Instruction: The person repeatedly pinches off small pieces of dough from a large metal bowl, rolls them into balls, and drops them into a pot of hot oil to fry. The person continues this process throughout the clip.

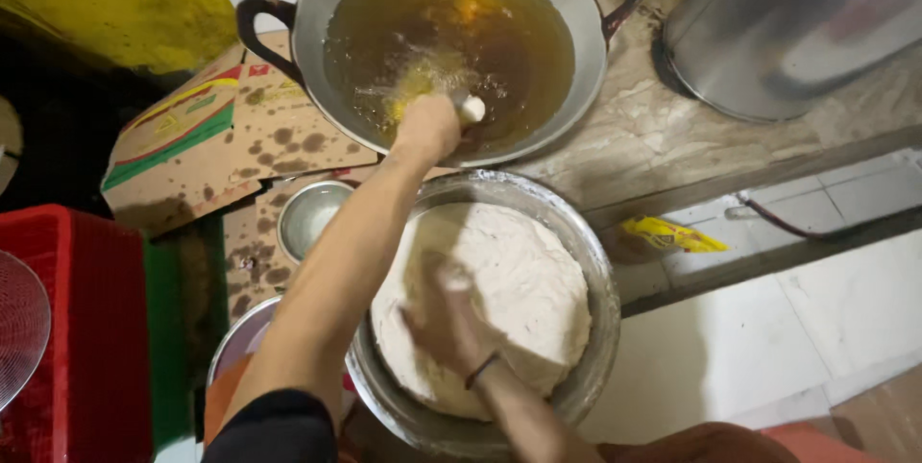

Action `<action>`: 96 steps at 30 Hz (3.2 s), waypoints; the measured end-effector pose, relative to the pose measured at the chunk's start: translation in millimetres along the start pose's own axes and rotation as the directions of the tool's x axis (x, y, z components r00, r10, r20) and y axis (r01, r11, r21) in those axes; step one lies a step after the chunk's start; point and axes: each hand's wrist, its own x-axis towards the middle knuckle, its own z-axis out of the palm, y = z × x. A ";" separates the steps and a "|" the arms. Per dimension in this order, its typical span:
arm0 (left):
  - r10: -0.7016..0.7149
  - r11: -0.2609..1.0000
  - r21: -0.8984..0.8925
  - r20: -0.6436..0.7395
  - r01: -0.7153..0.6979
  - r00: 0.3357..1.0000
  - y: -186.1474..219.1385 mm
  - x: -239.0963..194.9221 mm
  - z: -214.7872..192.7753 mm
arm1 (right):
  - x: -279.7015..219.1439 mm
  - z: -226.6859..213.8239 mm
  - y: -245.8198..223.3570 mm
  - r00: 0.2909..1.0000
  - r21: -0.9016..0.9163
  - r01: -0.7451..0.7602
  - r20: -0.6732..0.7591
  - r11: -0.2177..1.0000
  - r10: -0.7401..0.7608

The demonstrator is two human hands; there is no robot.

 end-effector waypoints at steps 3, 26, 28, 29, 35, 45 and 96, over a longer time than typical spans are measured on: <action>-0.004 0.999 -0.054 -0.001 0.004 1.000 -8.2 -33.3 -12.7 | -2.1 -35.7 -41.9 0.914 -0.222 0.002 0.397 0.975 0.088; -0.477 0.861 -0.109 0.164 0.496 0.863 -242.6 -138.3 89.2 | 36.9 -28.2 43.9 0.895 0.388 -0.208 -0.295 0.898 0.335; -0.489 0.848 -0.130 0.181 0.513 0.853 -246.9 -135.5 97.8 | 47.4 -39.6 21.0 0.730 0.774 -0.436 0.004 0.460 0.684; -0.502 0.835 -0.152 0.182 0.529 0.846 -249.7 -134.7 101.9 | 48.1 -28.2 27.6 0.766 0.755 -0.454 0.059 0.473 0.641; -0.462 0.849 -0.200 0.169 0.490 0.870 -232.2 -146.4 76.9 | 51.2 -14.4 57.3 0.878 0.563 -0.313 -0.136 0.765 0.459; -0.367 0.883 -0.280 0.089 0.377 0.926 -227.8 -161.8 71.9 | 52.7 -10.2 48.9 0.880 0.594 -0.340 -0.071 0.729 0.469; 0.006 0.999 -0.037 -0.064 -0.008 0.998 -23.4 -5.2 10.1 | 33.5 -14.5 55.2 0.969 0.044 -0.244 0.051 0.969 0.242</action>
